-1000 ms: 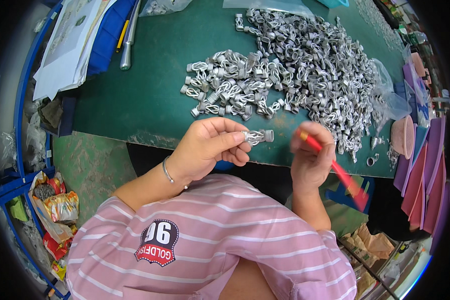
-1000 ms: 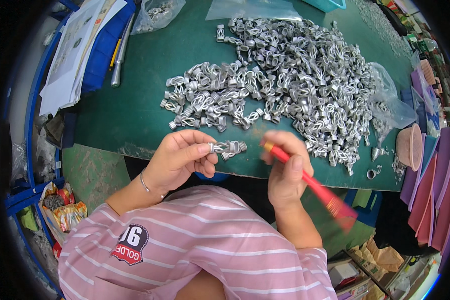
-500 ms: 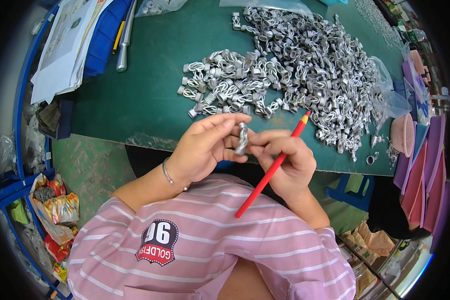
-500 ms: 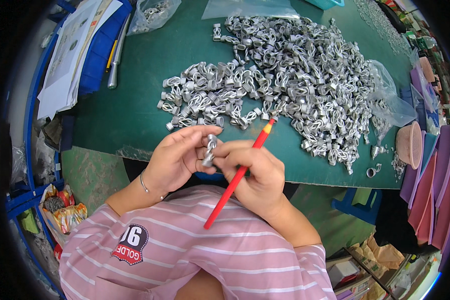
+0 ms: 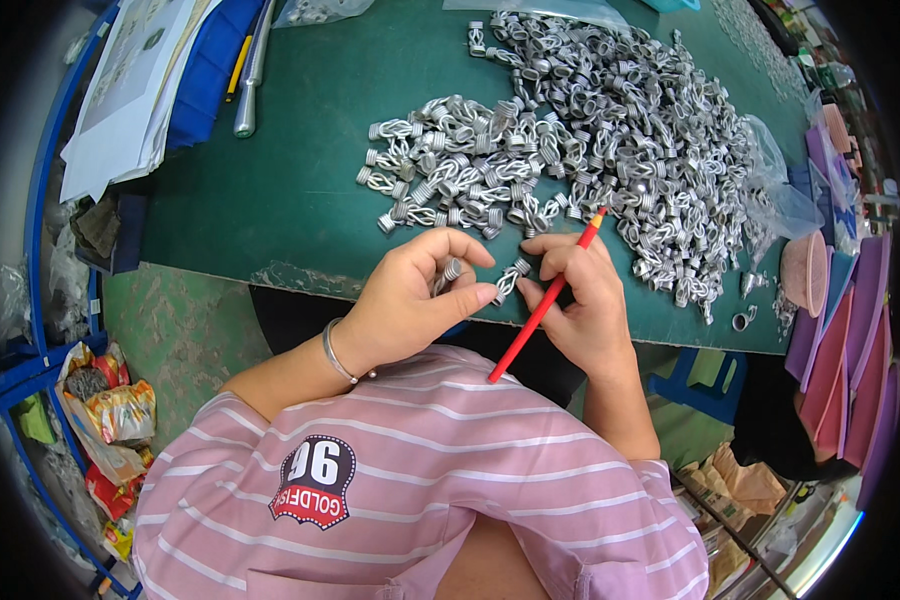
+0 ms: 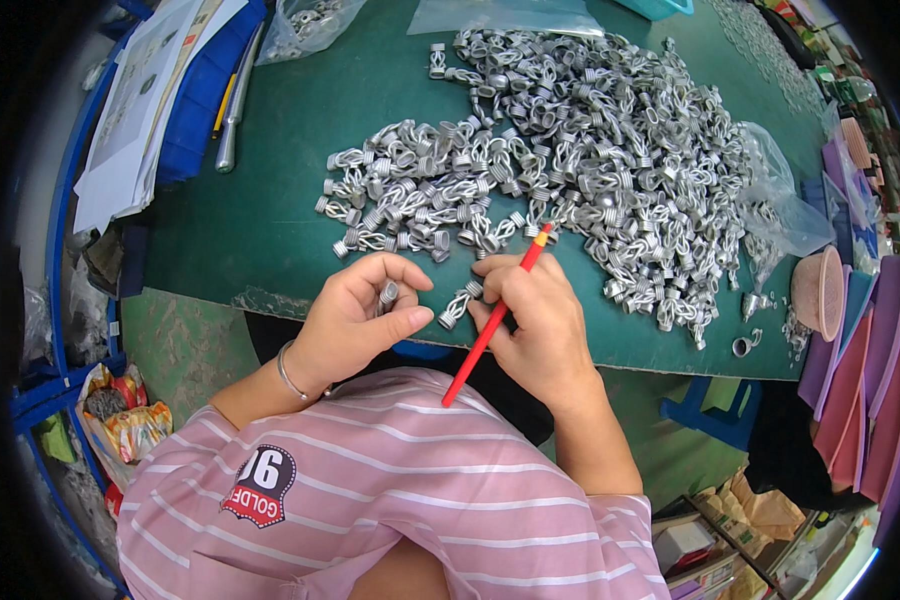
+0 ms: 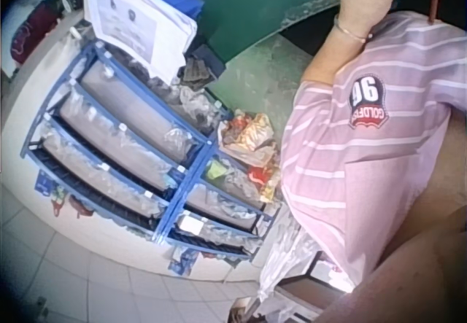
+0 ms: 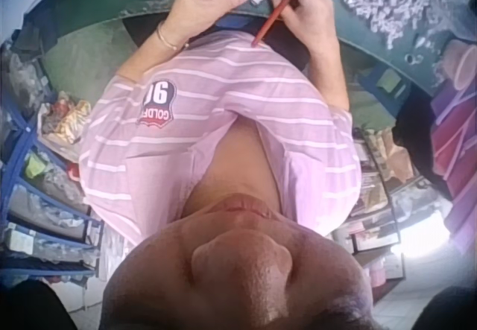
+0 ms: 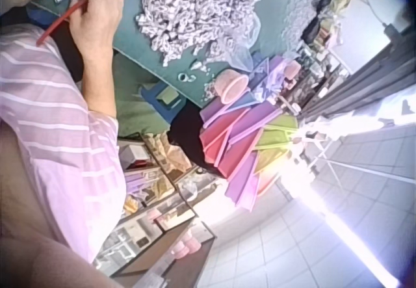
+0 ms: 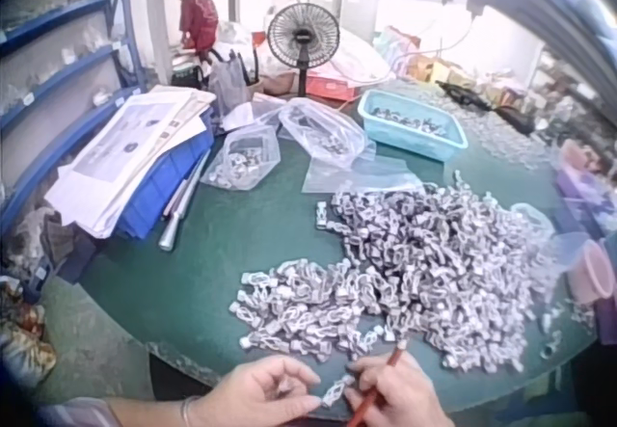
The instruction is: The person picks up small metal hardware components from a large pile on a green desk, turns them over by hand, and places them into a plastic bag or a separate pile.
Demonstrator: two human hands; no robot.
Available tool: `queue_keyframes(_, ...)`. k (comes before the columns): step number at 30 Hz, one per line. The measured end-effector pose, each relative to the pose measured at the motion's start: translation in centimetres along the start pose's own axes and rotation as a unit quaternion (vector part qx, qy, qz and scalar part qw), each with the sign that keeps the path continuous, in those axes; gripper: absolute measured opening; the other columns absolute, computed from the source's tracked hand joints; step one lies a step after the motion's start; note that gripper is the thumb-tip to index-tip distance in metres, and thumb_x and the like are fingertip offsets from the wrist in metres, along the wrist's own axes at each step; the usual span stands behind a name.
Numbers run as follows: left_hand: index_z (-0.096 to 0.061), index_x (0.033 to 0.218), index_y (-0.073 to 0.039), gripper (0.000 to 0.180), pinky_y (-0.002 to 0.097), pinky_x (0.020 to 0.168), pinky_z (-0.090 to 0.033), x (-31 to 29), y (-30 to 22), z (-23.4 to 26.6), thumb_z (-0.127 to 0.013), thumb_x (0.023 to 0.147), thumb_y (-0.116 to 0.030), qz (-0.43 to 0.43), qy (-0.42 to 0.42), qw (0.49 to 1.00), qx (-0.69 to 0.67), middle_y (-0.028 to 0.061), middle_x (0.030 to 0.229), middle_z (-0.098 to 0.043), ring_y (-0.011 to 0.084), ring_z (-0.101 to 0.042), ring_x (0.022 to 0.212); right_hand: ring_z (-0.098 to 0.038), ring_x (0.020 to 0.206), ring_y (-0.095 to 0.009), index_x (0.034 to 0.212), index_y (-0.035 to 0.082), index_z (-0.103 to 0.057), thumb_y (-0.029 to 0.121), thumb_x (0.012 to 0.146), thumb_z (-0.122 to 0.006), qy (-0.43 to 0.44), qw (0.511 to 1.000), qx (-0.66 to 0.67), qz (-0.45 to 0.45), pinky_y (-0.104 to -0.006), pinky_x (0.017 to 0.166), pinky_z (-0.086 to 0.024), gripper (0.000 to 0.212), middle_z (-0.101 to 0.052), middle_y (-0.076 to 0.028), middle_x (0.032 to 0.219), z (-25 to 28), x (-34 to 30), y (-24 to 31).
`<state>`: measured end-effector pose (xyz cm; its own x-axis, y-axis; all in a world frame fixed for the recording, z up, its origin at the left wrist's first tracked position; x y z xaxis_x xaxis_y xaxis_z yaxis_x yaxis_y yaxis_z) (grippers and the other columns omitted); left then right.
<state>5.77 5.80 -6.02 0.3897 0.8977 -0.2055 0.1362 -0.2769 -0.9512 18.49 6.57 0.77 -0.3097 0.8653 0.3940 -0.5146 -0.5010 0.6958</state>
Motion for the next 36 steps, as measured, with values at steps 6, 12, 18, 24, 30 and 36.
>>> queue_keyframes(6, -0.052, 0.108, -0.001, 0.031, 0.0159, 0.057, -0.037, -0.3, -0.6, -0.2, -0.064, 0.079, -0.001, -0.007, -0.007, 0.992, 0.125, -0.0029, 0.077, -0.048, 0.002, -0.043, 0.065, -0.054, 0.063, -0.021, 0.072, 0.005, -0.044, -0.007, 0.062, -0.07, -0.046, 0.99, 0.128, -0.038, -0.0281, 0.054, -0.043, 0.031, -0.057, -0.009, 0.076, 0.5, -0.8, -1.3)
queue_keyframes(12, -0.059, 0.099, 0.001, 0.021, 0.0168, 0.06, -0.04, -0.2, -0.6, -0.1, -0.065, 0.08, -0.005, 0.028, -0.002, 0.992, 0.126, -0.0004, 0.082, -0.055, 0.0034, -0.048, 0.07, -0.054, 0.063, -0.017, 0.072, 0.007, -0.044, -0.006, 0.064, -0.072, -0.087, 0.983, 0.152, 0.061, -0.0252, 0.054, -0.044, 0.033, -0.058, -0.012, 0.079, 1.6, -1.1, 0.7)
queue_keyframes(18, -0.062, 0.093, -0.002, 0.019, 0.0228, 0.057, -0.041, -0.5, -4.4, -0.1, -0.067, 0.075, -0.003, -0.17, -0.026, 0.963, 0.206, 0.0033, 0.077, -0.056, 0.0101, -0.052, 0.067, -0.061, 0.074, -0.016, 0.084, 0.004, -0.041, -0.002, 0.079, -0.063, -0.035, 0.895, 0.423, -0.132, -0.0228, 0.058, -0.05, 0.023, -0.06, -0.017, 0.09, -1.1, -1.9, -2.6)
queue_keyframes(24, -0.063, 0.092, -0.003, 0.025, 0.0228, 0.057, -0.04, -1.1, -6.2, -1.2, -0.07, 0.069, 0.003, -0.234, -0.006, 0.949, 0.211, 0.0038, 0.077, -0.057, 0.0109, -0.052, 0.068, -0.063, 0.069, -0.017, 0.082, 0.005, -0.04, -0.004, 0.082, -0.058, -0.012, 0.8, 0.573, -0.177, -0.0218, 0.054, -0.051, 0.019, -0.06, -0.02, 0.089, -2.5, -2.2, -3.4)
queue_keyframes(30, -0.062, 0.095, -0.002, 0.026, 0.021, 0.058, -0.041, -1.2, -5.5, -0.9, -0.07, 0.071, 0.003, -0.209, -0.01, 0.969, 0.131, 0.0033, 0.078, -0.057, 0.0089, -0.052, 0.069, -0.062, 0.087, -0.025, 0.082, 0.005, -0.038, -0.012, 0.073, -0.063, -0.067, 0.876, 0.472, -0.077, -0.0317, 0.072, -0.054, 0.032, -0.057, -0.022, 0.096, -1.1, -2.3, -2.6)
queue_keyframes(36, -0.059, 0.103, 0.001, 0.021, 0.022, 0.063, -0.048, -0.2, -1.7, -0.3, -0.06, 0.083, -0.003, -0.018, 0.008, 0.995, -0.099, 0.0082, 0.088, -0.062, 0.0131, -0.059, 0.075, -0.062, 0.08, -0.024, 0.081, 0.005, -0.037, -0.01, 0.07, -0.068, -0.115, 0.941, 0.313, 0.063, -0.0307, 0.066, -0.052, 0.036, -0.059, -0.021, 0.092, 1.7, -1.7, 1.7)
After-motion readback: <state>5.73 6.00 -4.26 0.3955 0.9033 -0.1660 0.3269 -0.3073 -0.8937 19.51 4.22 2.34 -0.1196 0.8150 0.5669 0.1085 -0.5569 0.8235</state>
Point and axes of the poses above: each hand's wrist, its own x-axis towards the middle knuckle, its own z-axis out of the back of the hand, y = z × x, the point moved 10 cm from there along x, towards the middle knuckle
